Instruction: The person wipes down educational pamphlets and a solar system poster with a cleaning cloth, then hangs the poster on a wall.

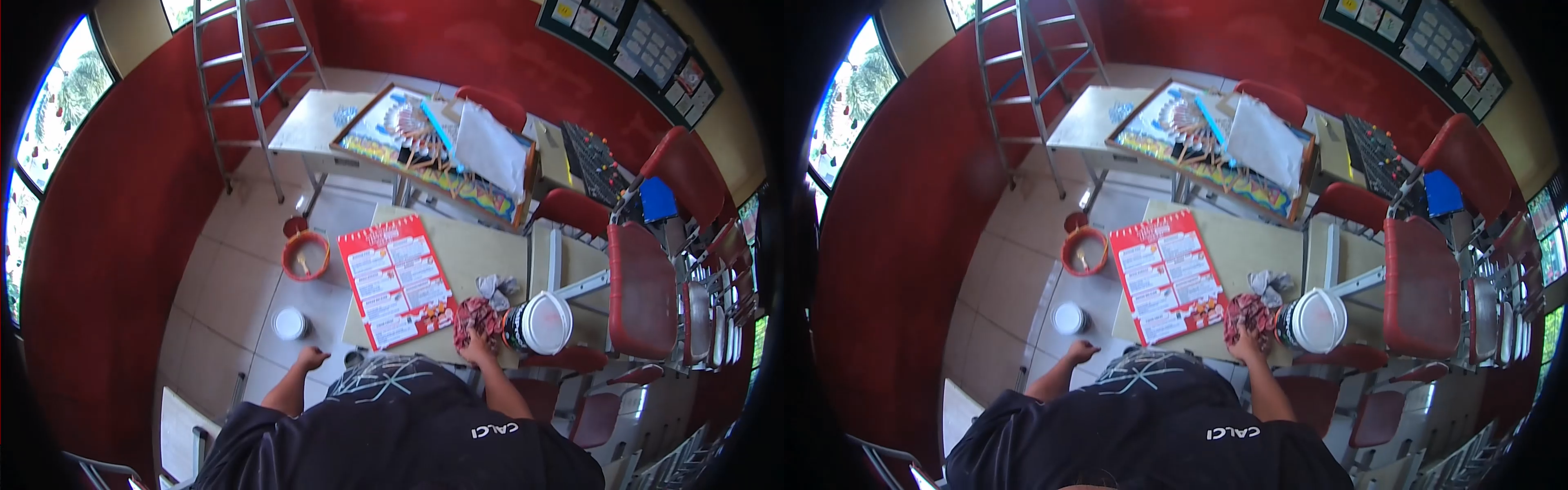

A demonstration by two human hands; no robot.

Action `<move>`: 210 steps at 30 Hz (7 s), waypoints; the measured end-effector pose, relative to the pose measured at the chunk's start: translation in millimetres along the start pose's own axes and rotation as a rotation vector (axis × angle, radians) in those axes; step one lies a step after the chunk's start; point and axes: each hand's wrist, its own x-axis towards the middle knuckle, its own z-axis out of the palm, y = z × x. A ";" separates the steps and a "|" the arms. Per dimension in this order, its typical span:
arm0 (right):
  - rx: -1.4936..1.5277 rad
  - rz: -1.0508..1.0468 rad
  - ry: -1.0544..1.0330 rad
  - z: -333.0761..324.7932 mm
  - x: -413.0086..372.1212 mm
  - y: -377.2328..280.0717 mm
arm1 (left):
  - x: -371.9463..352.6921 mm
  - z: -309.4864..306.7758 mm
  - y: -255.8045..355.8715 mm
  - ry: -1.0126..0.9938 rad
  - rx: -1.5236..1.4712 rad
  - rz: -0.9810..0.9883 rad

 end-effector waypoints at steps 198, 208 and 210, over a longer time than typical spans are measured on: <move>0.163 0.281 1.124 28.6 92.8 -179.7 | 196.6 -67.9 158.0 0.307 -0.283 0.273; 0.160 -0.283 0.742 84.6 130.4 -263.1 | 195.1 -76.6 151.9 0.170 -0.535 0.280; 0.062 -0.030 0.835 30.1 164.7 -202.5 | 193.1 -79.0 150.3 0.159 -0.528 0.276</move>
